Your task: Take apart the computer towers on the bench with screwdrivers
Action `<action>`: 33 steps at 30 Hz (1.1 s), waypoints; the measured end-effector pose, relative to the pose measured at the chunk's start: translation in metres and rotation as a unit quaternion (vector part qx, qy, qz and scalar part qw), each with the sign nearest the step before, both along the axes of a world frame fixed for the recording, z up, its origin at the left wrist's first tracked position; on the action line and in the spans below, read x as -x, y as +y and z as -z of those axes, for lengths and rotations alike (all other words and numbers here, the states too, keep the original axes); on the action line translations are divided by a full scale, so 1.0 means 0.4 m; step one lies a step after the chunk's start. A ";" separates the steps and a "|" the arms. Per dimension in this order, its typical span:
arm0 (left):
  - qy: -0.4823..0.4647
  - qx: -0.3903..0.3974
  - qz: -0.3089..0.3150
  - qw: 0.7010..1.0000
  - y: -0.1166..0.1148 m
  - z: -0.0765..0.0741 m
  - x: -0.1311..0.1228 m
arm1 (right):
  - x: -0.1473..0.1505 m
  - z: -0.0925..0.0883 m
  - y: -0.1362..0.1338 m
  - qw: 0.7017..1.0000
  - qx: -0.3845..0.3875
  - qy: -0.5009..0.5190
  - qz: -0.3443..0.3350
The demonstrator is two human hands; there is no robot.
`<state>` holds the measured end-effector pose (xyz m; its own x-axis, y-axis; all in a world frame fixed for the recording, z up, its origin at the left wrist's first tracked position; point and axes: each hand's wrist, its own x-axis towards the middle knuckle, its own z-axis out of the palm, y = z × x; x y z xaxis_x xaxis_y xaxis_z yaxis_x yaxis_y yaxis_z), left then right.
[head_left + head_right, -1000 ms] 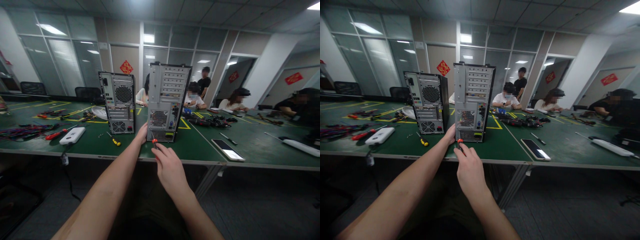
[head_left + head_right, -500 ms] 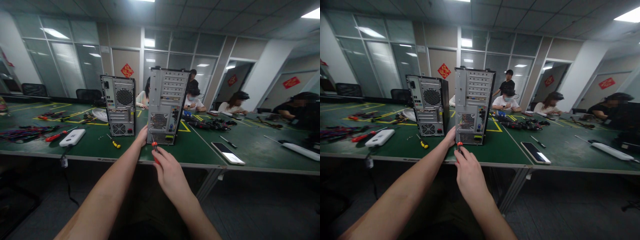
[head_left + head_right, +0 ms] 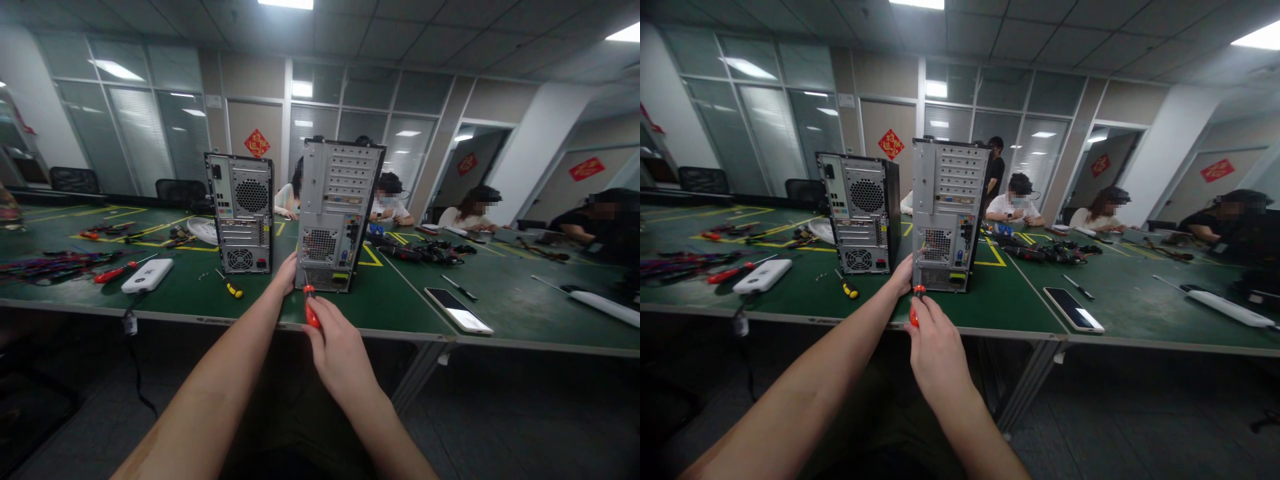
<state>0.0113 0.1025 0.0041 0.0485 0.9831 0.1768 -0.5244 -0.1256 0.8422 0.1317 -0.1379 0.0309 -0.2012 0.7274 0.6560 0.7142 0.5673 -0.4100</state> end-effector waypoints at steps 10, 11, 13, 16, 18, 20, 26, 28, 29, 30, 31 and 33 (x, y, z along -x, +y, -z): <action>-0.002 0.006 -0.002 1.000 0.000 0.000 0.001 | -0.004 -0.009 -0.008 0.999 -0.028 -0.037 -0.012; -0.002 0.009 -0.001 1.000 0.002 0.000 0.001 | -0.002 -0.008 -0.007 1.000 -0.021 -0.014 -0.008; -0.004 0.012 0.002 1.000 0.004 0.001 0.001 | 0.002 -0.006 -0.004 1.000 -0.002 0.025 0.003; -0.007 0.012 0.002 1.000 0.006 0.003 0.002 | 0.002 -0.007 -0.003 1.000 0.007 0.025 0.005; -0.008 0.008 0.002 1.000 0.006 0.003 0.002 | -0.002 -0.008 -0.004 1.000 -0.012 -0.013 -0.002; -0.009 0.004 0.001 1.000 0.006 0.004 0.001 | -0.008 -0.009 -0.006 0.998 -0.029 -0.063 -0.001; -0.006 0.009 0.000 1.000 0.007 0.004 0.002 | -0.002 -0.007 -0.005 0.999 -0.018 -0.026 -0.007; -0.006 0.013 0.000 1.000 0.009 0.004 0.002 | 0.004 -0.005 -0.002 1.000 0.010 0.016 0.004; -0.006 0.015 0.000 1.000 0.010 0.004 0.002 | 0.005 -0.003 0.000 0.999 0.020 0.028 0.009; -0.007 0.015 -0.001 1.000 0.010 0.004 0.002 | 0.006 -0.002 0.001 0.999 0.022 0.031 0.011; -0.007 0.014 -0.002 1.000 0.011 0.005 0.002 | 0.005 -0.001 0.002 0.999 0.016 0.027 0.007; -0.005 0.011 -0.003 1.000 0.011 0.005 0.002 | -0.001 -0.001 0.002 1.000 -0.012 -0.002 -0.001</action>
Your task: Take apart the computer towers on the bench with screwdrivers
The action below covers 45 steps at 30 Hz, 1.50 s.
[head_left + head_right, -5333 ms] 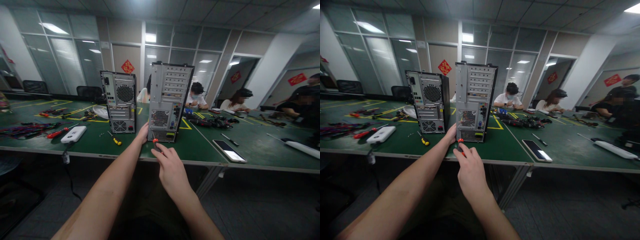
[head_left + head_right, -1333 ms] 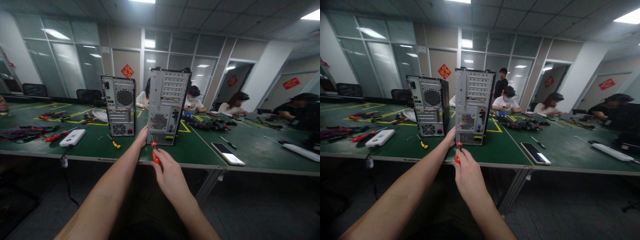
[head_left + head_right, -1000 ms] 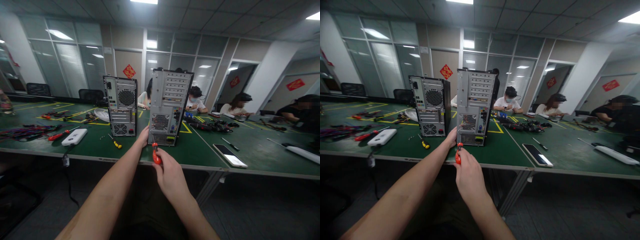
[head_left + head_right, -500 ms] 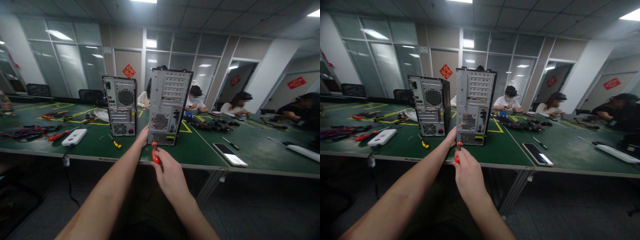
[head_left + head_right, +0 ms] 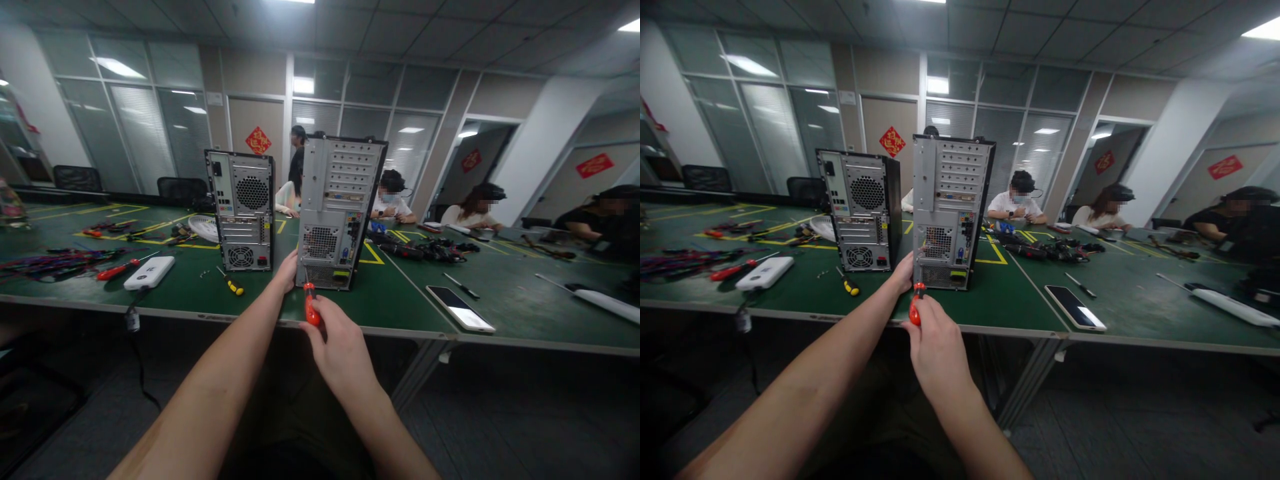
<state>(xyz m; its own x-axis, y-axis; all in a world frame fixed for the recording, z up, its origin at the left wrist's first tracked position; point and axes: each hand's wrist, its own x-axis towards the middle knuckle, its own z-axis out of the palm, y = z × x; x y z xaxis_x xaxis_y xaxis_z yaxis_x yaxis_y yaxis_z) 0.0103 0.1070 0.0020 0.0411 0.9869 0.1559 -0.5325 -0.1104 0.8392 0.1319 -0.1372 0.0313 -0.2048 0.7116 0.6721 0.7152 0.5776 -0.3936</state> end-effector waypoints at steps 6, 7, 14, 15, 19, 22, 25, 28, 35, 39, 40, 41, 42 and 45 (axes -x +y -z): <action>-0.003 -0.005 0.004 1.000 -0.003 0.001 -0.001 | -0.011 -0.001 -0.005 0.997 -0.019 -0.079 0.005; -0.005 -0.005 0.004 1.000 -0.003 0.001 -0.001 | -0.009 0.000 -0.004 0.998 -0.017 -0.062 0.000; -0.002 -0.006 0.001 1.000 0.001 0.003 -0.001 | 0.000 0.011 0.009 1.000 -0.004 0.028 0.001; -0.002 -0.007 0.000 1.000 0.001 0.003 -0.001 | -0.002 0.011 0.008 1.000 -0.015 0.012 -0.003; 0.000 -0.008 0.003 1.000 -0.001 0.001 -0.002 | -0.009 0.010 0.001 0.996 -0.032 -0.083 0.008; 0.005 -0.008 -0.003 1.000 -0.003 0.000 -0.002 | -0.006 0.011 0.000 0.998 -0.023 -0.064 0.004; 0.009 -0.008 -0.003 1.000 -0.005 -0.001 -0.002 | 0.000 0.012 0.002 1.000 -0.005 0.009 0.013; 0.003 -0.007 0.000 1.000 -0.006 -0.003 -0.003 | 0.000 0.010 0.004 0.999 -0.001 0.032 0.018; 0.002 -0.008 -0.004 1.000 -0.010 -0.006 -0.003 | -0.010 0.004 0.001 0.997 -0.031 -0.072 0.016; 0.005 0.000 -0.003 1.000 -0.010 -0.007 -0.004 | -0.004 0.010 0.007 1.000 -0.002 0.014 0.022; 0.005 0.001 -0.001 1.000 -0.009 -0.006 -0.004 | -0.003 0.011 0.009 0.999 0.006 0.032 0.027; 0.004 0.000 0.001 1.000 -0.007 -0.005 -0.004 | -0.003 0.012 0.010 0.999 0.008 0.041 0.029; 0.003 -0.001 0.002 1.000 -0.005 -0.003 -0.004 | -0.004 0.012 0.011 0.999 0.004 0.043 0.028; 0.002 -0.003 0.002 1.000 0.002 0.002 -0.003 | -0.010 0.011 0.008 0.999 -0.032 -0.003 0.020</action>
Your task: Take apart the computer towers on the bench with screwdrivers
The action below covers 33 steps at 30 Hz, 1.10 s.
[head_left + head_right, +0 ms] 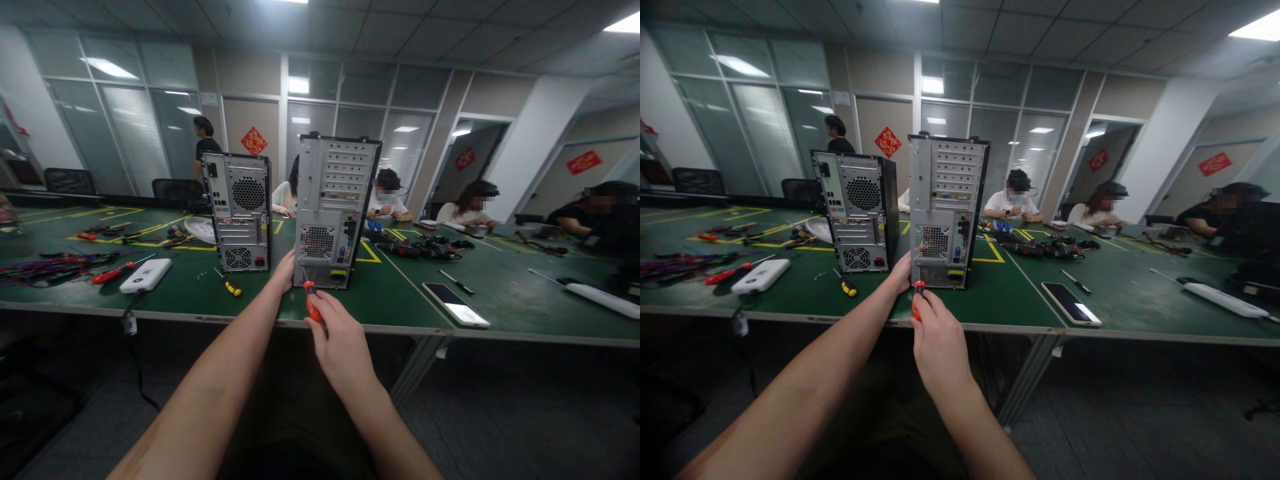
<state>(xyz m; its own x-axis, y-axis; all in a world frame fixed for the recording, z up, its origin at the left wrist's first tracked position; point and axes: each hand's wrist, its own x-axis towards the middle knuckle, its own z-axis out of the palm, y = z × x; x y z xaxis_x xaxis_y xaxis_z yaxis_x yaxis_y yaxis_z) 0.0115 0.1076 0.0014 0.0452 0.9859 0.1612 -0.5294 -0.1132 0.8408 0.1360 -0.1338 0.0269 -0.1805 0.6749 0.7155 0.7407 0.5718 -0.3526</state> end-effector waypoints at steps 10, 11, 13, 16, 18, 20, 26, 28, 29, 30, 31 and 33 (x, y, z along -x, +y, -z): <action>0.002 0.011 0.001 1.000 -0.009 -0.008 0.000 | 0.004 -0.006 -0.004 0.998 0.044 0.029 0.034; 0.001 0.011 0.001 1.000 -0.009 -0.008 0.000 | 0.004 -0.006 -0.004 0.998 0.042 0.026 0.033; -0.001 0.011 0.002 1.000 -0.008 -0.007 -0.001 | 0.001 -0.006 -0.004 1.000 0.023 -0.008 0.019; 0.002 0.010 -0.001 1.000 -0.008 -0.006 0.000 | -0.003 -0.006 -0.006 0.996 0.004 -0.083 0.011; 0.004 0.007 -0.003 1.000 -0.010 -0.007 0.000 | -0.002 -0.005 -0.006 0.996 0.008 -0.087 0.008; 0.003 0.005 -0.004 1.000 -0.011 -0.008 0.000 | 0.002 -0.005 -0.004 0.999 0.018 -0.043 0.008; 0.002 0.005 -0.002 1.000 -0.008 -0.007 0.000 | 0.008 -0.005 0.005 0.999 0.025 0.041 0.017; 0.003 0.005 -0.001 1.000 -0.005 -0.006 0.001 | 0.003 -0.007 0.002 1.000 0.002 0.007 0.012; 0.003 0.006 -0.002 1.000 -0.004 -0.006 0.001 | 0.001 -0.008 0.000 1.000 -0.005 -0.023 0.012; 0.003 0.007 -0.003 1.000 -0.004 -0.005 0.002 | 0.000 -0.008 -0.002 0.998 -0.008 -0.055 0.013; 0.003 0.006 -0.004 1.000 -0.004 -0.005 0.002 | -0.001 -0.009 -0.005 0.997 -0.008 -0.080 0.014; 0.002 0.003 -0.006 1.000 -0.005 -0.005 0.002 | 0.002 -0.009 -0.007 0.996 -0.001 -0.091 0.011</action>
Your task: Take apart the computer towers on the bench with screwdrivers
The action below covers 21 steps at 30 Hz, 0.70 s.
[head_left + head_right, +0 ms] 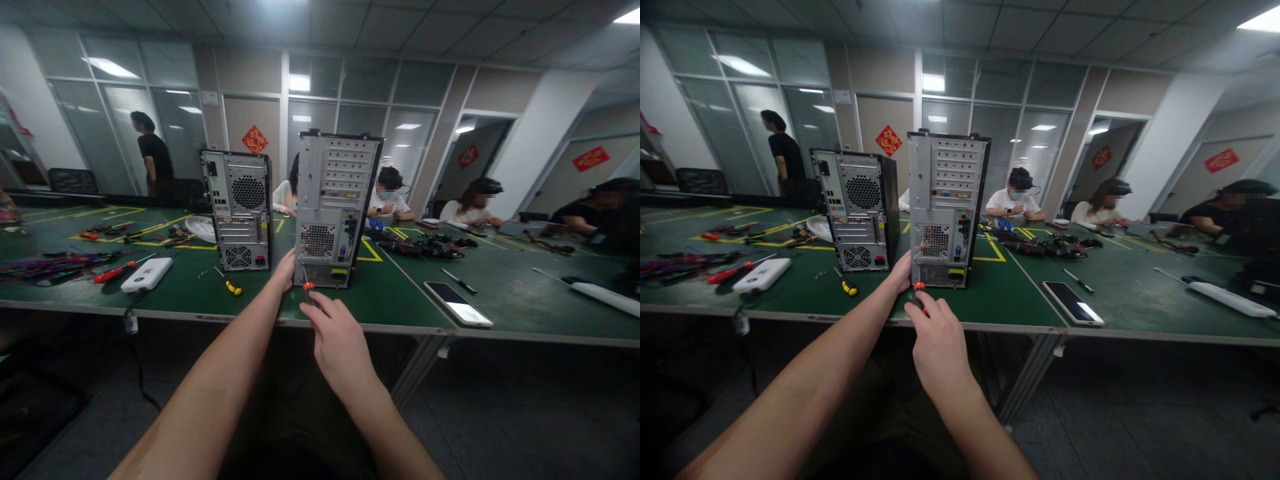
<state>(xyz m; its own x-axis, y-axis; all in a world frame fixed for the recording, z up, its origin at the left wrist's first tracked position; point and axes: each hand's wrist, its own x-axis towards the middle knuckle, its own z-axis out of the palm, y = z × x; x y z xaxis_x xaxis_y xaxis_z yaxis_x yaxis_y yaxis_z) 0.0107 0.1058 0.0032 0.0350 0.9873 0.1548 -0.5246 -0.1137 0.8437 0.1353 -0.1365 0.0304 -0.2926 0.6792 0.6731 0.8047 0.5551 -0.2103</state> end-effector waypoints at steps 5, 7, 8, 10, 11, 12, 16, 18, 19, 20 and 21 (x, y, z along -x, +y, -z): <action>0.000 -0.002 0.004 1.000 -0.001 0.002 -0.001 | 0.008 -0.001 0.006 0.994 0.028 0.105 0.017; 0.002 -0.004 0.007 1.000 -0.001 0.003 -0.001 | 0.006 -0.002 0.009 0.993 0.028 0.112 0.017; 0.001 -0.005 0.007 1.000 -0.001 0.002 0.000 | 0.004 -0.002 0.009 0.995 0.024 0.100 0.012; 0.001 -0.006 0.004 1.000 -0.002 0.001 0.001 | -0.001 -0.003 0.009 0.999 0.010 0.051 0.006; 0.002 -0.006 0.002 1.000 -0.003 -0.001 0.001 | -0.002 -0.003 0.008 1.000 0.004 0.024 0.007; 0.004 -0.006 0.000 1.000 -0.004 -0.002 0.001 | -0.003 -0.004 0.006 1.000 0.002 0.002 0.009; 0.007 0.001 -0.005 1.000 -0.006 -0.006 0.001 | 0.003 -0.006 0.003 0.999 0.027 0.040 0.015; 0.005 0.007 -0.004 1.000 -0.005 -0.006 0.000 | 0.008 -0.007 0.004 0.995 0.042 0.082 0.035; 0.004 0.009 -0.003 1.000 -0.005 -0.005 -0.001 | 0.009 -0.008 0.004 0.994 0.045 0.094 0.046; 0.003 0.011 -0.002 1.000 -0.004 -0.004 -0.001 | 0.009 -0.007 0.005 0.993 0.044 0.099 0.053; 0.002 0.012 -0.001 1.000 -0.003 -0.003 -0.002 | 0.008 -0.007 0.006 0.993 0.041 0.099 0.053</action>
